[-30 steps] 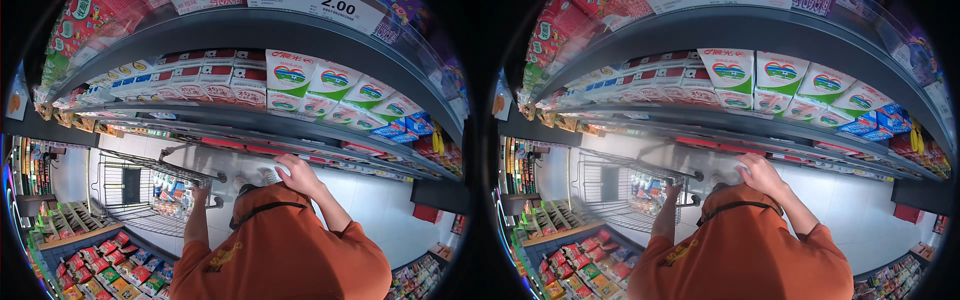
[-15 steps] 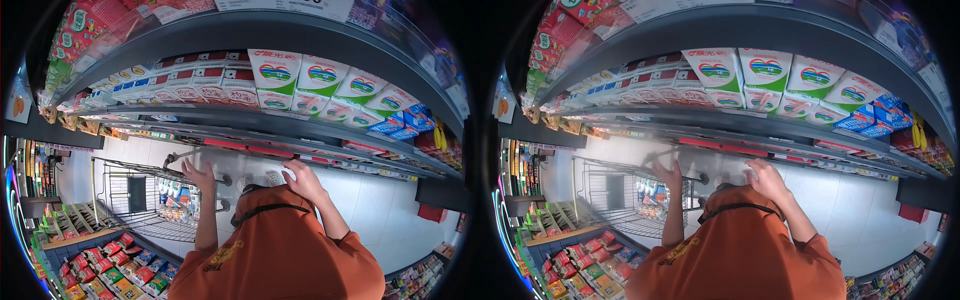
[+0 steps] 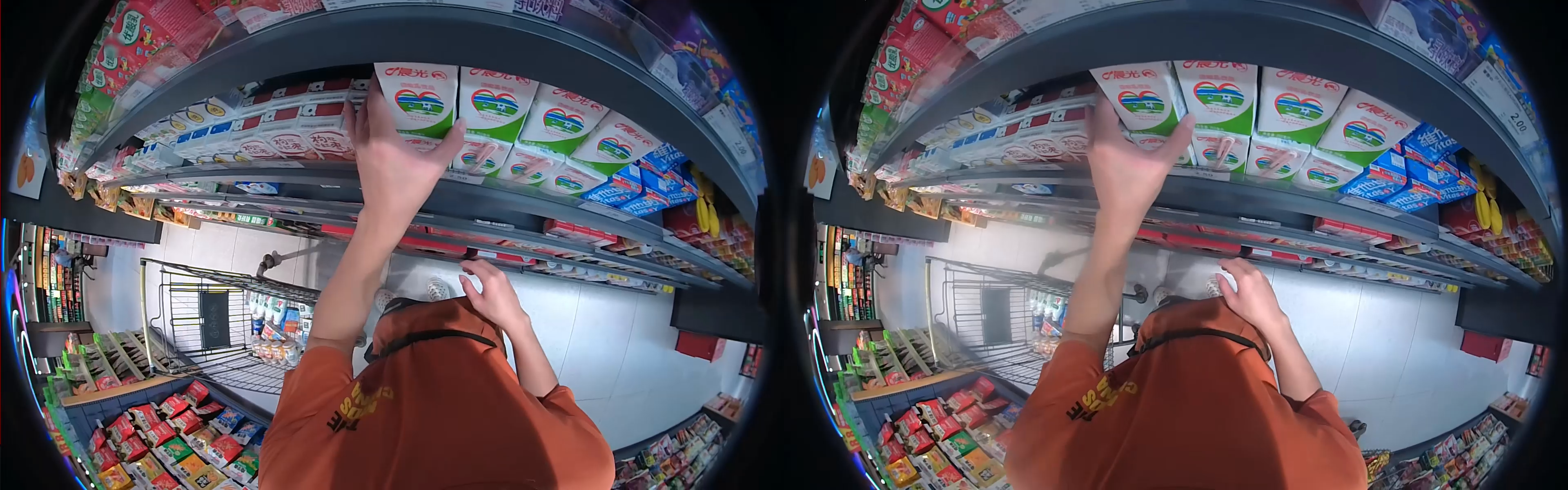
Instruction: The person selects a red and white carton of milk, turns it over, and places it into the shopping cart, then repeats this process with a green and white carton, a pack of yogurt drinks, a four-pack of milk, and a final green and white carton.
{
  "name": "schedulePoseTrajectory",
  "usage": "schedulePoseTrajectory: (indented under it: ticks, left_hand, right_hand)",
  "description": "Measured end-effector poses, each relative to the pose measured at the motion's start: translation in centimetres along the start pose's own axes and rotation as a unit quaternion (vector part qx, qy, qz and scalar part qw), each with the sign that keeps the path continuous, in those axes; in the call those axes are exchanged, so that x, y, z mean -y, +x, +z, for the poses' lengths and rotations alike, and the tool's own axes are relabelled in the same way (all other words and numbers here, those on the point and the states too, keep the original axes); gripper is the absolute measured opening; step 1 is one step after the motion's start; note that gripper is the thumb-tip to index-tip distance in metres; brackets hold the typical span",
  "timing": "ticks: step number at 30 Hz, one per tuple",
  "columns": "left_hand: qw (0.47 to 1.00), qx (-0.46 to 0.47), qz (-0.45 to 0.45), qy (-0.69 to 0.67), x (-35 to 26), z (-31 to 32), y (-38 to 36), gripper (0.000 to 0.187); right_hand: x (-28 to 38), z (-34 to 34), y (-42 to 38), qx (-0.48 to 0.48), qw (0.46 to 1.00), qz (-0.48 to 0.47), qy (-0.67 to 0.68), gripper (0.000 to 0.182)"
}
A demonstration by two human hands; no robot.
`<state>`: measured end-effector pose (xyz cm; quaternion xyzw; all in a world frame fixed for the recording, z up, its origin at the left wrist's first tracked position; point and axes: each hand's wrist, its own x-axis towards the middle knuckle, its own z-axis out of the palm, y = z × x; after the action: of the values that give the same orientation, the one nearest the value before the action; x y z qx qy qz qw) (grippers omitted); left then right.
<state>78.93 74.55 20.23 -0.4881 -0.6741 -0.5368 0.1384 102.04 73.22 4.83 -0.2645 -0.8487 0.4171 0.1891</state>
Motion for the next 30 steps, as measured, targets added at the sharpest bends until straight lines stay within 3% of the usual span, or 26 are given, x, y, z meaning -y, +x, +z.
schedulePoseTrajectory:
  ticks: [1, 4, 7, 11, 14, 16, 18, 20, 23, 26, 28, 30]
  left_hand:
    - [0.999, -0.011, 0.023, 0.020, -0.1, -0.1, 0.0, 0.073]
    - [0.999, -0.016, -0.015, -0.026, 0.1, -0.5, -0.5, 0.065]
    - [0.972, -0.073, -0.142, -0.172, -0.9, -2.0, -1.0, 0.060]
    - [0.966, -0.056, -0.130, -0.216, 1.1, -5.9, -4.6, 0.059]
    - [0.927, -0.015, -0.198, -0.318, 0.1, -9.1, -7.7, 0.066]
    - [0.915, 0.061, -0.255, -0.308, -0.4, -10.9, -9.5, 0.066]
    - [0.919, 0.096, -0.243, -0.295, 0.4, -11.1, -11.4, 0.060]
    - [0.943, 0.130, -0.203, -0.228, 0.1, -11.3, -12.0, 0.061]
    - [0.948, 0.188, -0.206, -0.155, 0.0, -12.2, -12.4, 0.060]
    - [0.878, 0.238, -0.294, -0.294, 1.5, -13.4, -13.7, 0.055]
    - [0.821, 0.240, -0.326, -0.403, 2.7, -14.1, -14.4, 0.042]
    - [0.766, 0.258, -0.355, -0.470, 4.4, -14.7, -15.3, 0.037]
  right_hand:
    - [-0.3, -0.1, -0.3, 0.005, 1.000, 0.012, -0.001, 0.024]
    - [-1.0, 0.1, -1.0, 0.006, 1.000, 0.019, -0.001, 0.025]
    - [-1.0, 0.2, -0.8, 0.006, 1.000, 0.017, -0.001, 0.025]
    - [-0.4, 0.5, -0.2, 0.020, 1.000, -0.009, -0.012, 0.023]
    - [0.7, 0.8, 1.1, 0.071, 0.992, 0.010, 0.106, 0.024]
    - [2.4, 1.1, 2.4, 0.061, 0.966, 0.009, 0.253, 0.022]
    - [5.3, 0.0, 4.2, 0.101, 0.896, 0.022, 0.432, 0.042]
    - [6.6, -0.6, 6.0, 0.130, 0.848, -0.019, 0.513, 0.072]
    - [9.6, -0.8, 8.2, 0.156, 0.826, -0.028, 0.542, 0.081]
    - [10.6, -0.1, 8.8, 0.184, 0.834, -0.014, 0.520, 0.082]
    - [11.4, 0.6, 8.9, 0.197, 0.824, -0.001, 0.531, 0.081]
    - [11.7, 1.1, 9.2, 0.199, 0.823, 0.041, 0.530, 0.072]
